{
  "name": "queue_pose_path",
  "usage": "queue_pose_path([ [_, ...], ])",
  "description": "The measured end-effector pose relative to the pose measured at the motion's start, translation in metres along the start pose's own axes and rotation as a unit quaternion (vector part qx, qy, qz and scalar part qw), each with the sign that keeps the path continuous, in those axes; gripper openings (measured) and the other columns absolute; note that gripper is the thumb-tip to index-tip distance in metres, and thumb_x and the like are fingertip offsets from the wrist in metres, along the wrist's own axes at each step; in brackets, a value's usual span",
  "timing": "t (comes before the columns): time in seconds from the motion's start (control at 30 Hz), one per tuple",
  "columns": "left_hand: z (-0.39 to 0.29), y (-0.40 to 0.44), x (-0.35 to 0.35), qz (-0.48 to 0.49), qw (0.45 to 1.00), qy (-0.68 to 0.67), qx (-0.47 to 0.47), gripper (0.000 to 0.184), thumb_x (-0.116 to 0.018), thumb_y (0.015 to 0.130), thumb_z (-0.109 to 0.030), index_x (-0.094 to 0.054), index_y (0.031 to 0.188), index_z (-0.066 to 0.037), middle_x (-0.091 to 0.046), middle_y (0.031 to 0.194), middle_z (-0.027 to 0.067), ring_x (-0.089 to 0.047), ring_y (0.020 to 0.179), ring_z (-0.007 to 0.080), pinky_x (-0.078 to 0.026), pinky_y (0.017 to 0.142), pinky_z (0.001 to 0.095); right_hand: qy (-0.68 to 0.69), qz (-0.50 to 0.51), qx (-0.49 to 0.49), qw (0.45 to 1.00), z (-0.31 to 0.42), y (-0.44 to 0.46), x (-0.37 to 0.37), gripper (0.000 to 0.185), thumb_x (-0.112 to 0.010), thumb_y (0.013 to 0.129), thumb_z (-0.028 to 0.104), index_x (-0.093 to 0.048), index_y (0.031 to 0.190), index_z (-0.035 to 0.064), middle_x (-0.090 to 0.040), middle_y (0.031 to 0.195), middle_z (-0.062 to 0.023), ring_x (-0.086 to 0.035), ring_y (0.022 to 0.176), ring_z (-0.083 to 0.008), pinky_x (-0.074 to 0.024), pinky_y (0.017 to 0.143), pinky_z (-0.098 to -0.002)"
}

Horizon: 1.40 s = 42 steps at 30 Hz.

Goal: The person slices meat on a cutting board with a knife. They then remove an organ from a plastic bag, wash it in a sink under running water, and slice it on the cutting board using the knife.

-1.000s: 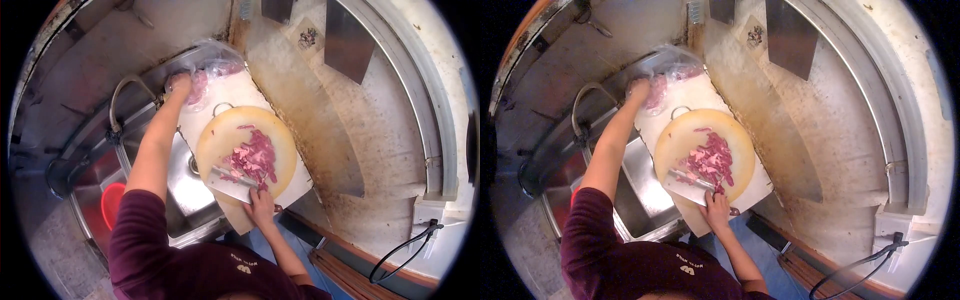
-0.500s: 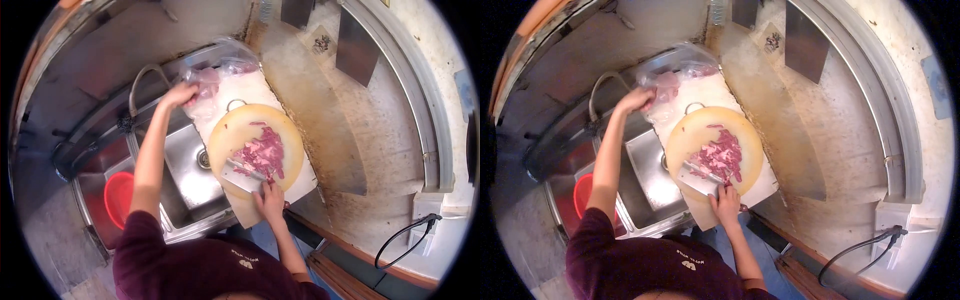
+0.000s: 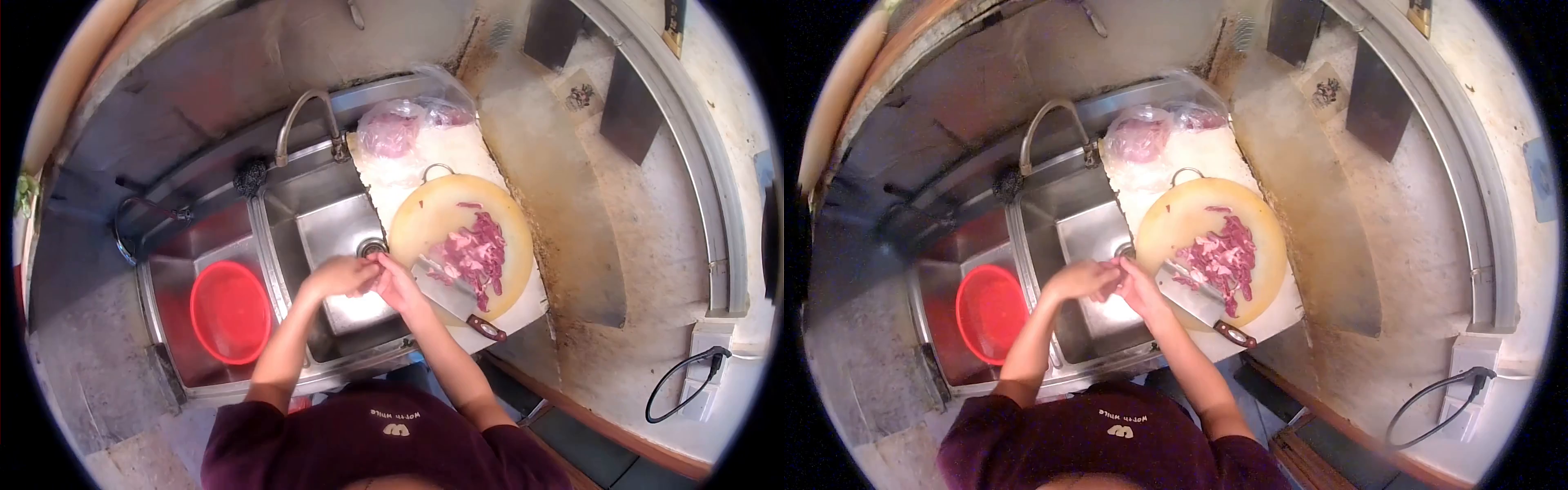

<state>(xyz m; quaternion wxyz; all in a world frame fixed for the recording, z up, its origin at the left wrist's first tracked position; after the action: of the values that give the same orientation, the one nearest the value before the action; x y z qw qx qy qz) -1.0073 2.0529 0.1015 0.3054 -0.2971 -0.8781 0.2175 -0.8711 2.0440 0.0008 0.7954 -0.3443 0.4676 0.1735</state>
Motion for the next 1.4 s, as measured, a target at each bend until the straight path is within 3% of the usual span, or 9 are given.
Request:
queue_pose_path([
  [0.1, 0.026, 0.022, 0.040, 0.006, 0.996, -0.080, 0.036, 0.047, -0.048, 0.092, -0.045, -0.066, 0.079, -0.003, -0.066, 0.066, 0.0069, -0.065, 0.058, 0.0157, -0.051, 0.055, 0.0288, -0.029, -0.110, 0.004, 0.993, -0.008, 0.008, 0.002, 0.017, -0.043, 0.097, 0.023, -0.052, 0.095, 0.0084, -0.061, 0.091, -0.0091, -0.062, 0.082, -0.0226, -0.0528, 0.069, -0.0379],
  [0.23, 0.100, 0.137, 0.110, -0.313, 0.940, -0.134, -0.009, 0.049, -0.051, 0.090, -0.048, -0.061, 0.081, -0.002, -0.060, 0.063, 0.0047, -0.055, 0.052, 0.0130, -0.048, 0.051, 0.0296, -0.031, -0.147, -0.005, 0.989, -0.027, 0.028, 0.019, 0.021, -0.046, 0.096, 0.028, -0.057, 0.093, 0.0100, -0.062, 0.092, -0.0080, -0.063, 0.083, -0.0222, -0.0526, 0.069, -0.0373],
  [0.4, 0.090, 0.213, 0.126, -0.375, 0.884, -0.197, 0.198, 0.058, -0.041, 0.091, -0.051, -0.061, 0.097, 0.004, -0.065, 0.087, 0.0207, -0.067, 0.077, 0.0284, -0.052, 0.070, 0.0400, -0.007, -0.122, -0.011, 0.993, -0.026, 0.031, -0.005, 0.023, -0.059, 0.089, 0.030, -0.055, 0.097, 0.0097, -0.061, 0.093, -0.0081, -0.061, 0.086, -0.0203, -0.0509, 0.073, -0.0390],
  [0.5, 0.107, 0.230, 0.118, -0.516, 0.838, -0.122, 0.129, 0.055, -0.043, 0.092, -0.046, -0.057, 0.107, 0.005, -0.060, 0.101, 0.0269, -0.065, 0.090, 0.0296, -0.052, 0.068, 0.0404, -0.049, -0.157, 0.013, 0.986, -0.022, 0.029, -0.016, 0.022, -0.061, 0.088, 0.024, -0.052, 0.103, 0.0093, -0.060, 0.096, -0.0076, -0.061, 0.086, -0.0199, -0.0508, 0.073, -0.0393],
  [0.77, 0.143, 0.212, 0.122, -0.008, 0.688, -0.724, -0.055, 0.043, -0.040, 0.095, -0.046, -0.053, 0.101, -0.006, -0.054, 0.075, 0.0023, -0.053, 0.064, 0.0144, -0.047, 0.057, 0.0247, -0.072, -0.153, -0.001, 0.986, -0.021, 0.067, -0.012, 0.030, -0.059, 0.081, 0.005, -0.048, 0.109, 0.0072, -0.058, 0.100, -0.0088, -0.060, 0.088, -0.0209, -0.0518, 0.072, -0.0386],
  [0.93, 0.163, 0.128, 0.099, -0.174, 0.834, -0.522, 0.046, 0.053, -0.039, 0.096, -0.044, -0.038, 0.134, -0.007, -0.055, 0.123, 0.0149, -0.058, 0.105, 0.0239, -0.046, 0.087, 0.0383, -0.178, -0.116, 0.028, 0.977, -0.033, 0.120, -0.023, 0.037, -0.057, 0.078, 0.002, -0.048, 0.114, 0.0029, -0.056, 0.102, -0.0104, -0.060, 0.089, -0.0221, -0.0523, 0.072, -0.0320],
  [1.0, 0.165, 0.087, 0.077, -0.164, 0.804, -0.568, 0.065, 0.056, -0.041, 0.094, -0.047, -0.042, 0.130, -0.005, -0.056, 0.122, 0.0142, -0.058, 0.104, 0.0241, -0.047, 0.085, 0.0375, -0.222, -0.095, 0.031, 0.970, -0.038, 0.141, -0.046, 0.037, -0.058, 0.078, 0.004, -0.052, 0.114, 0.0023, -0.061, 0.100, -0.0104, -0.061, 0.091, -0.0227, -0.0513, 0.074, -0.0321],
  [1.23, 0.178, 0.041, 0.042, -0.366, 0.735, -0.571, 0.007, 0.058, -0.045, 0.092, -0.053, -0.053, 0.118, -0.002, -0.061, 0.106, 0.0079, -0.060, 0.095, 0.0166, -0.050, 0.074, 0.0285, -0.747, -0.099, 0.072, 0.653, -0.051, 0.183, -0.106, 0.030, -0.052, 0.086, 0.032, -0.061, 0.101, 0.0086, -0.064, 0.097, -0.0187, -0.060, 0.095, -0.0346, -0.0476, 0.080, -0.0446],
  [1.4, 0.166, 0.054, 0.050, -0.362, 0.712, -0.597, -0.070, 0.050, -0.048, 0.092, -0.048, -0.054, 0.118, -0.005, -0.062, 0.103, 0.0050, -0.060, 0.091, 0.0130, -0.050, 0.068, 0.0248, -0.811, -0.064, 0.155, 0.561, -0.036, 0.195, -0.122, 0.030, -0.050, 0.086, 0.029, -0.058, 0.098, 0.0034, -0.058, 0.107, -0.0214, -0.059, 0.096, -0.0369, -0.0475, 0.081, -0.0486],
])
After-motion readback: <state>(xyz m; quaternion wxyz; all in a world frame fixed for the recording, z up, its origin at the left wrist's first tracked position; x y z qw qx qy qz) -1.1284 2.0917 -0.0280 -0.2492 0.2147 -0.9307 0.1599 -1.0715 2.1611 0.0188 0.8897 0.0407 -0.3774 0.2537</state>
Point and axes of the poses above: each hand's wrist, its own y-axis towards the middle knuckle, its own x-axis out of the back of the hand, z = x × y, the point moved 2 cm from there along y, towards the middle knuckle
